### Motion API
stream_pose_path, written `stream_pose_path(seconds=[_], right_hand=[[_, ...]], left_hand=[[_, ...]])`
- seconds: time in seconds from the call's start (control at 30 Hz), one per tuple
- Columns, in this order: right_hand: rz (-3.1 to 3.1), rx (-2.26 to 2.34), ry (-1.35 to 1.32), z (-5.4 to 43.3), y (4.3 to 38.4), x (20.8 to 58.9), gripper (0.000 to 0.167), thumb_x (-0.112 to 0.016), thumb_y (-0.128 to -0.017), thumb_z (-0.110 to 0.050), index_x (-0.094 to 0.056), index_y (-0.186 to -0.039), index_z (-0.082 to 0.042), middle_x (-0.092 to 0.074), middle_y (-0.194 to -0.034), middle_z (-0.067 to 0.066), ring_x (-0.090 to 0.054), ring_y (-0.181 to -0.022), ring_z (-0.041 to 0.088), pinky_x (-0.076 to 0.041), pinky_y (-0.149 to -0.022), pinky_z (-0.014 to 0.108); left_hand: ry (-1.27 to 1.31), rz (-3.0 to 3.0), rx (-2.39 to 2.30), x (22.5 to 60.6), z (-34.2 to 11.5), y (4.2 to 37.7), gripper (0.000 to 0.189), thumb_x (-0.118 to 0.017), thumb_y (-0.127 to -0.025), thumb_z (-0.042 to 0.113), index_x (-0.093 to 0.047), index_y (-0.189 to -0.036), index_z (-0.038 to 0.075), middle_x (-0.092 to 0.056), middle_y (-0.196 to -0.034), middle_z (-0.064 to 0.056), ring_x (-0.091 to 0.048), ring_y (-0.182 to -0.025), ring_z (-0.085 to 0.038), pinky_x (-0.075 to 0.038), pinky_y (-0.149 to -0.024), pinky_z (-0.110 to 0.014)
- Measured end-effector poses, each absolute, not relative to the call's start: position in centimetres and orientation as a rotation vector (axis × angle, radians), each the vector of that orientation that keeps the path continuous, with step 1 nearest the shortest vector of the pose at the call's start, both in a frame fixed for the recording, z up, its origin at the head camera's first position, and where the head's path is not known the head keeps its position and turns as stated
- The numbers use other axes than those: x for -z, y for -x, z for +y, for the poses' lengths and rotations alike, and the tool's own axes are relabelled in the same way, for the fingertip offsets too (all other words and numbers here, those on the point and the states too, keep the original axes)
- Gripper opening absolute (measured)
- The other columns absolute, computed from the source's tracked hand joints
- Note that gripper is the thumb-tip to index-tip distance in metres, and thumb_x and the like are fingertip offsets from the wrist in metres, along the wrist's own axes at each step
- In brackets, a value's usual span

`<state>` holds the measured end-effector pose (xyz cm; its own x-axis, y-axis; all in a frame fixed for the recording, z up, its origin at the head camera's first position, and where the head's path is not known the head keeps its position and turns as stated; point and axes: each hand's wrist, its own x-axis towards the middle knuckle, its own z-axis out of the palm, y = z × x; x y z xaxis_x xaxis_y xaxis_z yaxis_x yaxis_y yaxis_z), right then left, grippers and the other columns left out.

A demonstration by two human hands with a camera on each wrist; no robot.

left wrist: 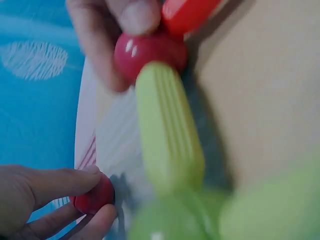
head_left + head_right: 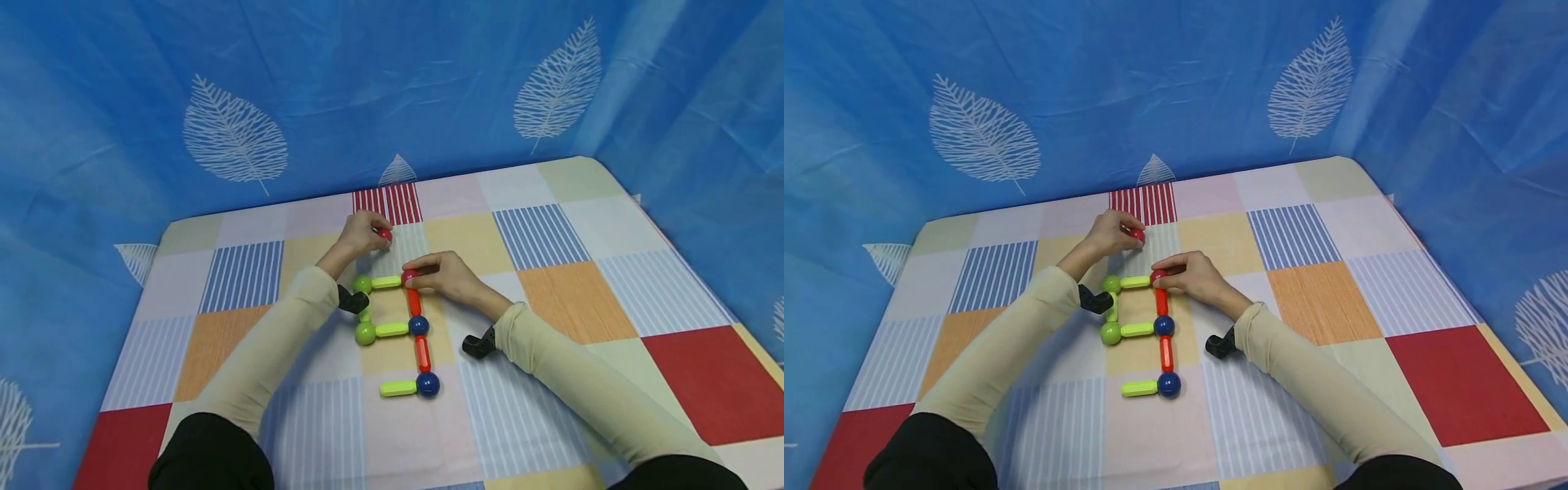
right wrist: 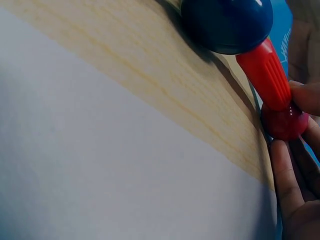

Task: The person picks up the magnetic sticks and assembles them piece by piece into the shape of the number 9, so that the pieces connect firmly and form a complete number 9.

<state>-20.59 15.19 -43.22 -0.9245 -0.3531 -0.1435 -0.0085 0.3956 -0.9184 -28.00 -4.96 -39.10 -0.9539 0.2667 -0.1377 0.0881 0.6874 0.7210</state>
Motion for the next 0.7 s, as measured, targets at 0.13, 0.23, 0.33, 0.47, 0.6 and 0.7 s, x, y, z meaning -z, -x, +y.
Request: stream_pose_path(seconds=[0.13, 0.23, 0.33, 0.47, 0.6, 0.7], right_hand=[[2.358, 1.524, 0.309, 15.1, 20.6, 43.3, 0.031, -0.079, -0.084, -0.017, -0.074, -0.114, -0.010, -0.073, -0.103, 0.002, -0.062, -0.101, 0.019, -0.048, -0.089, 0.033], [2.363, 1.516, 0.314, 15.1, 20.6, 43.3, 0.032, -0.079, -0.084, -0.017, -0.074, -0.115, -0.010, -0.072, -0.105, 0.003, -0.061, -0.102, 0.019, -0.048, -0.089, 0.033], [2.364, 1.512, 0.313, 15.1, 20.5, 43.3, 0.032, -0.079, -0.084, -0.017, -0.074, -0.115, -0.010, -0.072, -0.106, 0.003, -0.060, -0.103, 0.020, -0.048, -0.090, 0.034], [2.356, 1.515, 0.315, 15.0, 20.4, 43.2, 0.033, -0.080, -0.084, -0.018, -0.074, -0.115, -0.009, -0.072, -0.106, 0.003, -0.060, -0.103, 0.020, -0.048, -0.090, 0.034], [2.348, 1.519, 0.308, 15.0, 20.5, 43.1, 0.034, -0.080, -0.083, -0.019, -0.073, -0.115, -0.010, -0.073, -0.105, 0.002, -0.061, -0.102, 0.020, -0.048, -0.091, 0.035], [2.349, 1.519, 0.309, 15.1, 20.4, 43.1, 0.034, -0.080, -0.084, -0.019, -0.073, -0.116, -0.010, -0.072, -0.105, 0.002, -0.060, -0.103, 0.020, -0.047, -0.092, 0.035]], left_hand=[[-0.137, 2.665, -1.200, 39.3, -8.1, 28.1, 0.030, -0.076, -0.080, -0.002, -0.072, -0.110, 0.000, -0.067, -0.112, -0.014, -0.060, -0.101, -0.025, -0.051, -0.078, -0.030], [0.002, 2.628, -1.292, 39.3, -11.3, 27.8, 0.033, -0.076, -0.081, -0.003, -0.070, -0.113, -0.002, -0.065, -0.115, -0.017, -0.059, -0.105, -0.027, -0.051, -0.082, -0.031], [0.089, 2.612, -1.332, 39.4, -14.8, 26.8, 0.036, -0.074, -0.083, -0.001, -0.067, -0.119, -0.003, -0.062, -0.120, -0.021, -0.058, -0.109, -0.030, -0.051, -0.083, -0.032], [0.067, 2.652, -1.323, 39.7, -19.2, 23.3, 0.036, -0.070, -0.088, 0.000, -0.063, -0.124, -0.005, -0.058, -0.126, -0.026, -0.056, -0.113, -0.037, -0.051, -0.084, -0.036], [0.015, 2.727, -1.269, 40.0, -22.2, 18.8, 0.037, -0.069, -0.089, 0.001, -0.061, -0.125, -0.006, -0.056, -0.123, -0.029, -0.055, -0.110, -0.040, -0.055, -0.077, -0.033], [-0.026, 2.784, -1.245, 40.1, -23.4, 15.7, 0.036, -0.070, -0.088, 0.000, -0.062, -0.122, -0.007, -0.059, -0.118, -0.029, -0.058, -0.106, -0.041, -0.055, -0.073, -0.029]])
